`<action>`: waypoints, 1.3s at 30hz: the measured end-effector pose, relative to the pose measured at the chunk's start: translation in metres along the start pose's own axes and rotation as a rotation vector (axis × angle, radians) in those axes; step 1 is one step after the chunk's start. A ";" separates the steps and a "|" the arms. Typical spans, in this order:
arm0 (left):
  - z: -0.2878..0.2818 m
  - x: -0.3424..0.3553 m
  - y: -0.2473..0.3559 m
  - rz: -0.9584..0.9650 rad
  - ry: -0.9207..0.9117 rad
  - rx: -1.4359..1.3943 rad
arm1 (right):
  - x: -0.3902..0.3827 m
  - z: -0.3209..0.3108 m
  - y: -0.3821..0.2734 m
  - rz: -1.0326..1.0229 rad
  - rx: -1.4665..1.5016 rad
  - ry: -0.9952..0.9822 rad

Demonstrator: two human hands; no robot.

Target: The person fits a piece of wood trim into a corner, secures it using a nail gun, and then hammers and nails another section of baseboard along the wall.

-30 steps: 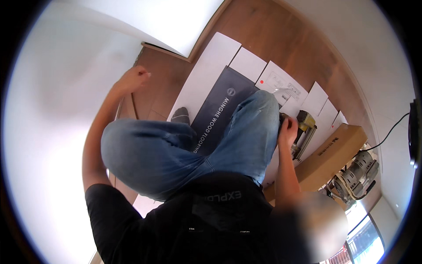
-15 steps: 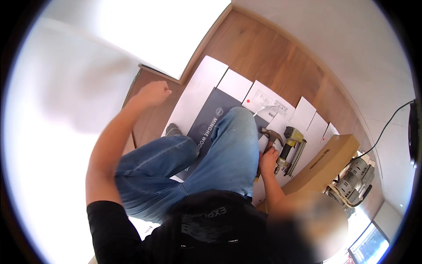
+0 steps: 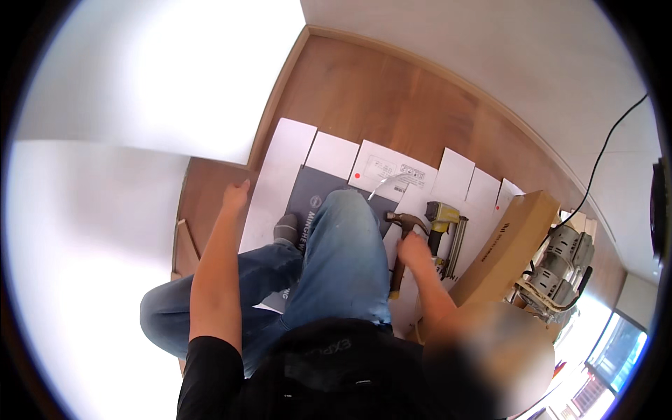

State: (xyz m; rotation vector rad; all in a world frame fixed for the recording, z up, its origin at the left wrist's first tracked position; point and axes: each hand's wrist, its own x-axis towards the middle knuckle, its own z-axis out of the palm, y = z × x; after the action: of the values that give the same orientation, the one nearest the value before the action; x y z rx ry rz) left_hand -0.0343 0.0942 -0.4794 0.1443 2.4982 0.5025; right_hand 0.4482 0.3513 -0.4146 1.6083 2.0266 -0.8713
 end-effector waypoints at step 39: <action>0.088 -0.051 0.082 0.323 0.267 -0.112 | 0.522 -0.211 -0.112 0.231 0.555 1.190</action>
State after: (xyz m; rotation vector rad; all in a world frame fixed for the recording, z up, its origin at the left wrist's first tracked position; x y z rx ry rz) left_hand 0.0567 0.1875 -0.4884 0.4698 2.7098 0.8399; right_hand 0.2219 0.8524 -0.5809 3.1294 2.2423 -0.3827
